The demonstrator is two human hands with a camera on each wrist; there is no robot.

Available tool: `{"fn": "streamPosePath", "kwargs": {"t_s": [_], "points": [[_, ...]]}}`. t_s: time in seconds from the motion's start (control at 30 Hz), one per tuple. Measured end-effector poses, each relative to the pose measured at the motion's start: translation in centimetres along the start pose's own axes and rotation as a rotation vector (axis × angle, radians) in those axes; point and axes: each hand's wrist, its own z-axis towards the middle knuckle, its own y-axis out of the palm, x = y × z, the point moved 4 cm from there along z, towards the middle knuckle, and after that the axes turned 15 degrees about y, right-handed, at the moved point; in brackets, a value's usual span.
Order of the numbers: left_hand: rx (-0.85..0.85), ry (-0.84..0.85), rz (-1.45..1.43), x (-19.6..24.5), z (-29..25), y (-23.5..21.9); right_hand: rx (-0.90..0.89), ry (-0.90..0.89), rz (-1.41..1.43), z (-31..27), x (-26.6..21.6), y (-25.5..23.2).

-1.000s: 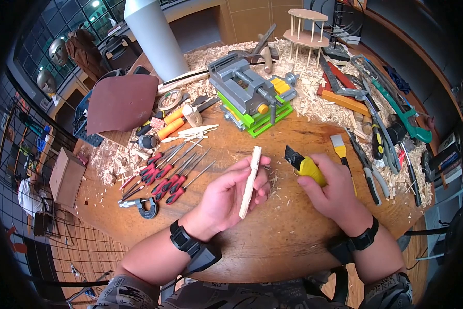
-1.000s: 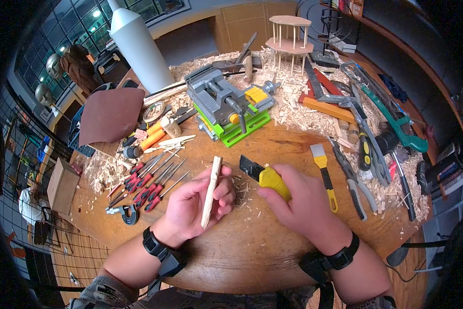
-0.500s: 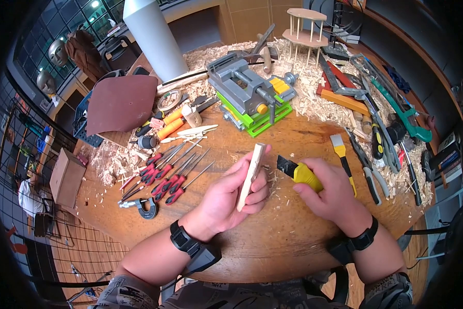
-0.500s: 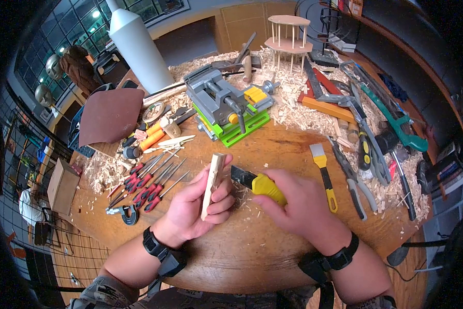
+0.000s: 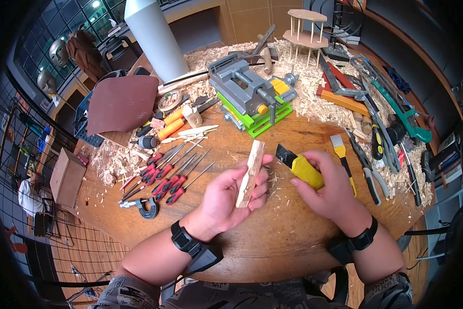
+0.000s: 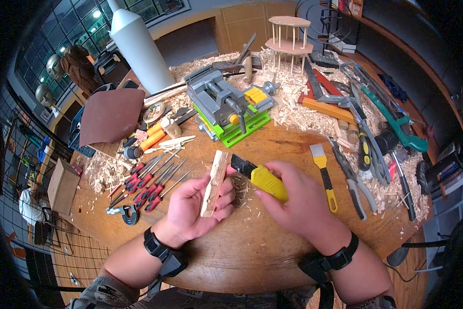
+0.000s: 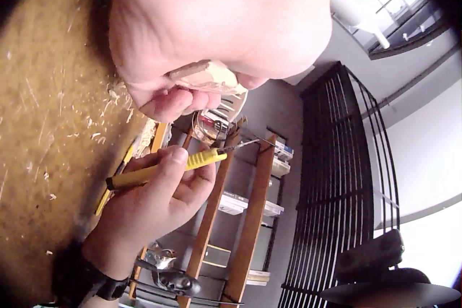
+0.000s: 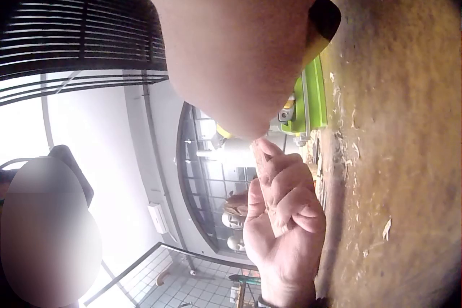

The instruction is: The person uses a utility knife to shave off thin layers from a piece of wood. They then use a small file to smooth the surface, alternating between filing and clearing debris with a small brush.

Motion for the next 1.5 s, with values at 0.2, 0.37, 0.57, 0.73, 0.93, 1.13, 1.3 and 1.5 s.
{"fn": "streamPosePath", "kwargs": {"t_s": [0.2, 0.37, 0.57, 0.73, 0.93, 1.13, 1.3, 1.5], "points": [[0.093, 0.127, 0.13, 0.3, 0.2, 0.9, 0.02, -0.037, -0.02, 0.1, -0.2, -0.1], [-0.047, 0.096, 0.092, 0.3, 0.0, 0.5, 0.007, -0.065, -0.021, 0.2, -0.3, 0.0], [0.001, 0.015, 0.219, -0.1, -0.3, 0.7, -0.044, -0.127, -0.125, 0.2, -0.5, 0.0], [-0.081, 0.024, 0.448, -0.2, -0.7, 1.1, -0.15, -0.164, -0.208, 0.1, -0.8, 0.2], [-0.074, 0.264, 0.959, -0.3, -0.5, 0.5, -0.252, -0.181, -0.215, -0.1, -0.8, 0.6], [-0.168, 0.354, 1.172, -0.1, -0.5, 0.0, -0.198, -0.222, -0.296, -0.2, -0.7, 0.6], [-0.176, 0.429, 1.329, 0.3, -0.4, 0.0, -0.151, -0.27, -0.392, -0.4, -1.1, 0.5], [-0.1, 0.425, 1.22, 0.1, -0.3, -0.6, -0.126, -0.284, -0.426, -0.5, -1.7, 0.5]]}}
